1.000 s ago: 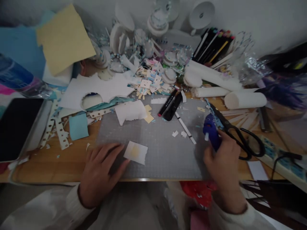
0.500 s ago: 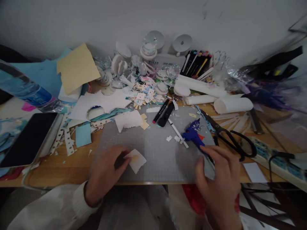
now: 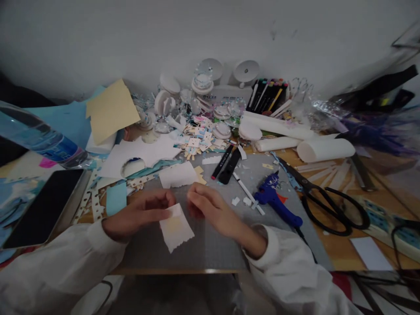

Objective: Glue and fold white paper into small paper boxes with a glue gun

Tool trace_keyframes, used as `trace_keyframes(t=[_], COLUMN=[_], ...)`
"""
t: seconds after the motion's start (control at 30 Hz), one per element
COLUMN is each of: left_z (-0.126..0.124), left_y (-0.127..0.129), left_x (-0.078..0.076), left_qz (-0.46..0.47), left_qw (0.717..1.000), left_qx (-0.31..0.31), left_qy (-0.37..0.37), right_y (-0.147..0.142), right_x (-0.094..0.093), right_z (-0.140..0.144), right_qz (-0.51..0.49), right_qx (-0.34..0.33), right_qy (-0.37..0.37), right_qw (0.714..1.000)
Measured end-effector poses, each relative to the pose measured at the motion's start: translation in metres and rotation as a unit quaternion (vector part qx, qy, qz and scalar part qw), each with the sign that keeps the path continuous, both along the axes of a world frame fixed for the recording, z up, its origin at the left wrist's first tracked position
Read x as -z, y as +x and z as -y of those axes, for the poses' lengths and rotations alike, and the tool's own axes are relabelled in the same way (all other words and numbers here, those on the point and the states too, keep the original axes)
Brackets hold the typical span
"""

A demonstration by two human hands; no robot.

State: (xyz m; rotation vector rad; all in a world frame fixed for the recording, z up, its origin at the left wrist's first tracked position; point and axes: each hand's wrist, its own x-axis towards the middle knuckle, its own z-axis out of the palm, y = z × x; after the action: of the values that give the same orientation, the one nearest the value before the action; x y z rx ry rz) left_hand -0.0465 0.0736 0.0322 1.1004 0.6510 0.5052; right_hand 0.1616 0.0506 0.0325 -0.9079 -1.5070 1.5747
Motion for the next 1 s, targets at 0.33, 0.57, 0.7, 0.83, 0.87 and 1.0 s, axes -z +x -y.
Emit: trace_keyframes(t=[0.33, 0.57, 0.7, 0.83, 0.87, 1.0], left_z=[-0.007, -0.004, -0.001, 0.000, 0.000, 0.001], left_y=[-0.001, -0.001, 0.001, 0.001, 0.001, -0.001], left_x=[0.023, 0.019, 0.019, 0.019, 0.019, 0.019], left_qz=[0.017, -0.014, -0.032, -0.031, -0.031, -0.030], left_qw=[0.999, 1.000, 0.999, 0.997, 0.995, 0.989], left_qx=[-0.016, -0.015, -0.034, -0.061, -0.068, -0.085], left_qy=[-0.046, -0.018, 0.008, 0.045, 0.059, 0.121], right_y=[-0.009, -0.013, -0.012, -0.012, -0.012, -0.013], right_x=[0.026, 0.022, 0.023, 0.026, 0.027, 0.027], right_z=[0.000, 0.003, 0.006, 0.007, 0.007, 0.008], right_qz=[0.003, 0.003, -0.021, -0.115, -0.127, -0.122], right_qx=[-0.052, -0.027, -0.029, -0.068, -0.075, -0.092], right_qy=[-0.093, -0.068, -0.085, -0.174, -0.184, -0.171], right_qw=[0.994, 0.997, 0.996, 0.976, 0.972, 0.973])
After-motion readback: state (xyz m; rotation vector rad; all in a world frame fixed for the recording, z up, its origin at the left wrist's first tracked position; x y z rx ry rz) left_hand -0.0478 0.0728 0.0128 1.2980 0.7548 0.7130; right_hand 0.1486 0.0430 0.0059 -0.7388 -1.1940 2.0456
